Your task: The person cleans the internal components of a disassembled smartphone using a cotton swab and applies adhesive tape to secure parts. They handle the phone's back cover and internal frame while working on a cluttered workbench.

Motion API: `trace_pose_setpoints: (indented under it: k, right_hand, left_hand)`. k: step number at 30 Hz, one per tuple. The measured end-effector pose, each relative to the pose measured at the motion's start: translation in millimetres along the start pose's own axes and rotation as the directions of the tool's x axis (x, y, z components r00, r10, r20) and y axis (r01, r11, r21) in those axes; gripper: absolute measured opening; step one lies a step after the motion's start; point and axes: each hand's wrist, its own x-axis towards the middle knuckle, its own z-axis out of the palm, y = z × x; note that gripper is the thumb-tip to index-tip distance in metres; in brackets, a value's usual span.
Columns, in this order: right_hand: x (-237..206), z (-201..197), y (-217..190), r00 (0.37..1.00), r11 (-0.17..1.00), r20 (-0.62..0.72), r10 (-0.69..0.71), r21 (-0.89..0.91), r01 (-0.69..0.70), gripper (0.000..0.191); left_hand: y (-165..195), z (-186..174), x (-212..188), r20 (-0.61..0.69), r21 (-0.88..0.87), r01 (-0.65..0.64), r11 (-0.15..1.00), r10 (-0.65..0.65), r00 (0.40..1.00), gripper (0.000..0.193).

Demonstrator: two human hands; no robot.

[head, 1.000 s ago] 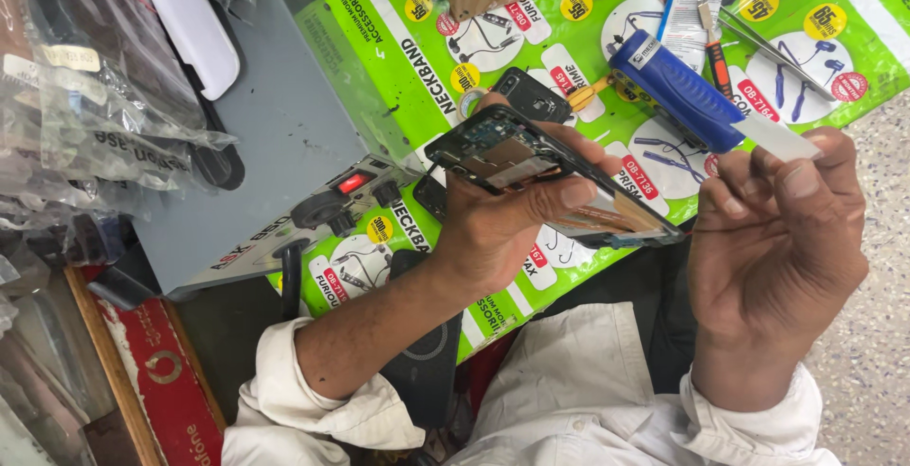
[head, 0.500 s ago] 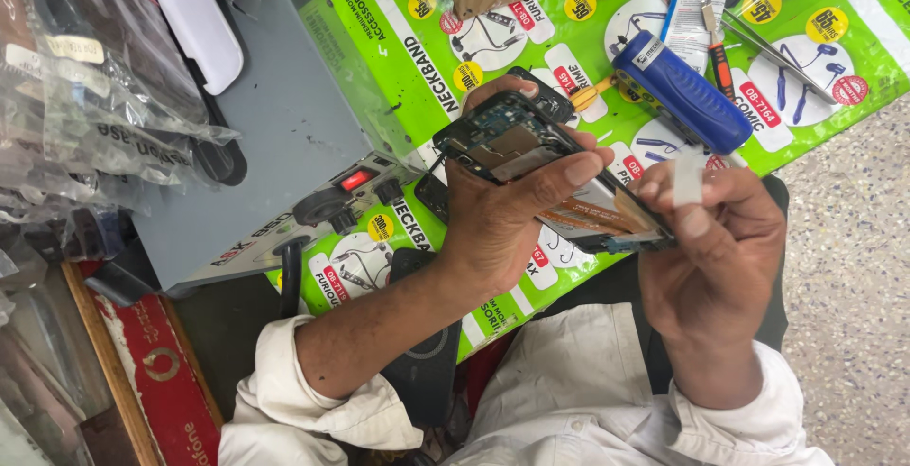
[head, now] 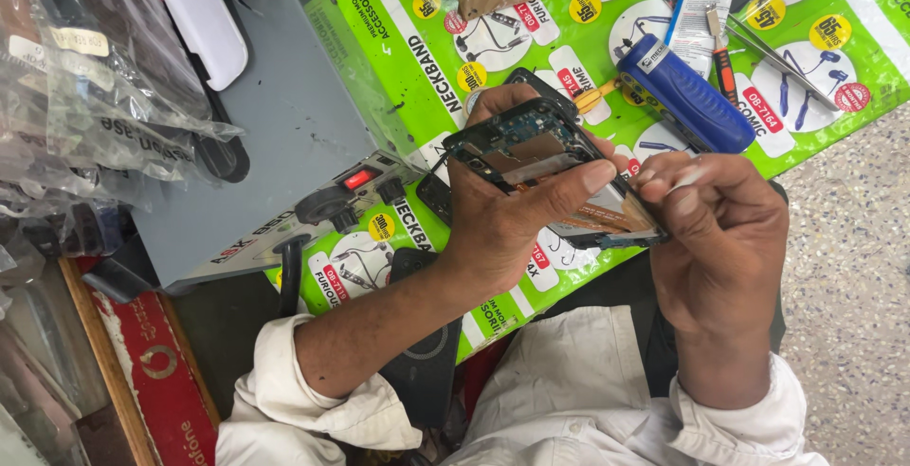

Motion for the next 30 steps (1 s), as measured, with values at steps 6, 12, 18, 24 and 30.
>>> trace_pose_setpoints:
  k: [6, 12, 18, 24, 30]
  right_hand:
    - [8, -3, -9, 0.996, 0.981, 0.027, 0.080, 0.173, -0.083, 0.011]
    - [16, -6, -22, 0.993, 0.989, 0.101, 0.059, 0.126, -0.071, 0.038]
    - [15, -18, -22, 0.981, 0.996, 0.180, 0.072, -0.059, -0.063, 0.069]
    - [16, -20, -15, 0.982, 0.988, 0.128, 0.137, -0.088, -0.127, 0.076]
    - [16, -12, -11, 0.976, 0.994, 0.199, 0.086, -0.087, -0.070, 0.100]
  left_hand:
    - [0, -3, -1, 0.076, 0.002, 0.009, 1.000, -0.010, 0.997, 0.031]
    - [1, 4, 0, 0.025, 0.200, -0.072, 0.977, 0.068, 0.997, 0.053]
    - [5, 10, -4, 0.003, 0.273, -0.101, 0.957, 0.104, 0.995, 0.062]
    - [5, 8, -4, 0.040, 0.339, -0.172, 0.925, 0.168, 0.985, 0.070]
    - [8, 7, -6, 0.147, 0.346, -0.211, 0.914, 0.169, 0.975, 0.086]
